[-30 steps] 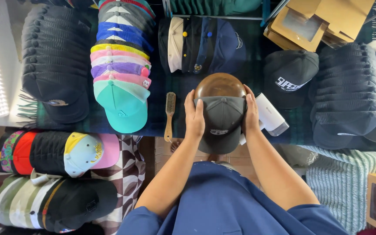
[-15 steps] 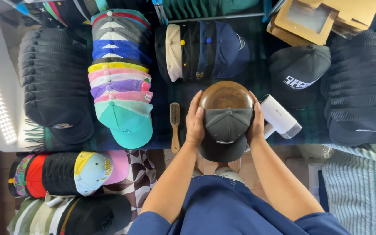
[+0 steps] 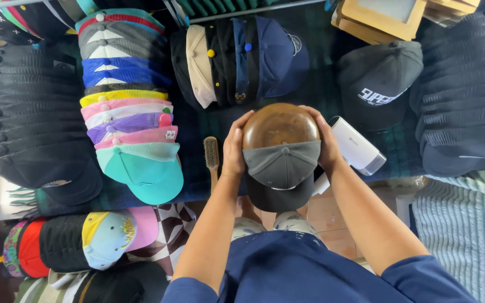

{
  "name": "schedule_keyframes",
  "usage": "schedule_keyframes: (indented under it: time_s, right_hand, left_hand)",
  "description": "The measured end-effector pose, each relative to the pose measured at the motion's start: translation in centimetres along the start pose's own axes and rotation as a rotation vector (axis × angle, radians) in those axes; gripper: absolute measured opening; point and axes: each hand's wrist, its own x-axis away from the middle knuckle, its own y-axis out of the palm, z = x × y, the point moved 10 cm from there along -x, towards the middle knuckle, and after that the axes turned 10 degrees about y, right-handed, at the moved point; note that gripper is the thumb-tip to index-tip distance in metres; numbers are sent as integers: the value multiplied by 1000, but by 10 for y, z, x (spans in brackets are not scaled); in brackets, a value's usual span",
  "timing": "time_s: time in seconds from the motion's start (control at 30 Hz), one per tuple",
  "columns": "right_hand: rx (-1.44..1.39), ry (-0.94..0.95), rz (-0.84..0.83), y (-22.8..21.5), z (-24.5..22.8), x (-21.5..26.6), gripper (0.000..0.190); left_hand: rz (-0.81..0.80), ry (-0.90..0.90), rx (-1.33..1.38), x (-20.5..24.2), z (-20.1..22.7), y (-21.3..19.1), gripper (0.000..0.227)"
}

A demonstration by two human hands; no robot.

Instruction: Cleaning a baseball cap using a brush and hair dryer, then placing it on a head form for shaping.

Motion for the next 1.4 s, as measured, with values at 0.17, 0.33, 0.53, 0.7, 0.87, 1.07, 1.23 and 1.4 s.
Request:
schedule_keyframes:
  time_s: [0.17,0.33,0.53,0.7,0.87,1.07,1.23,1.4]
  right_hand:
    - [20,-63,-40,-7,0,-15,49]
    - [-20,-48,-37,-2,-7,-17,48]
    - [49,-89,2,-18,6,-16,51]
    - [544,-205,373,-67,4,1,33]
    - [607,13,468,-74,21,8,29]
    - [272,75,502,-51,14,41,35]
    - [358,-130,323,-28,-8,39,44]
    - [461,-73,17,-12,-10,7,55]
  left_hand:
    - [-32,22,18,-8,4,1,63]
    - [-81,14,29,-10,5,8,69]
    - [-41,53,-38,-6,4,3,65]
    - [26,123,-211,-2,-1,-8,59]
    - [214,137,-653,16,24,-30,33]
    - [334,-184,-512,47,27,-25,39]
    - [270,36,-399,44,70,6,48]
    - [67,60,-218,6,55,18,51]
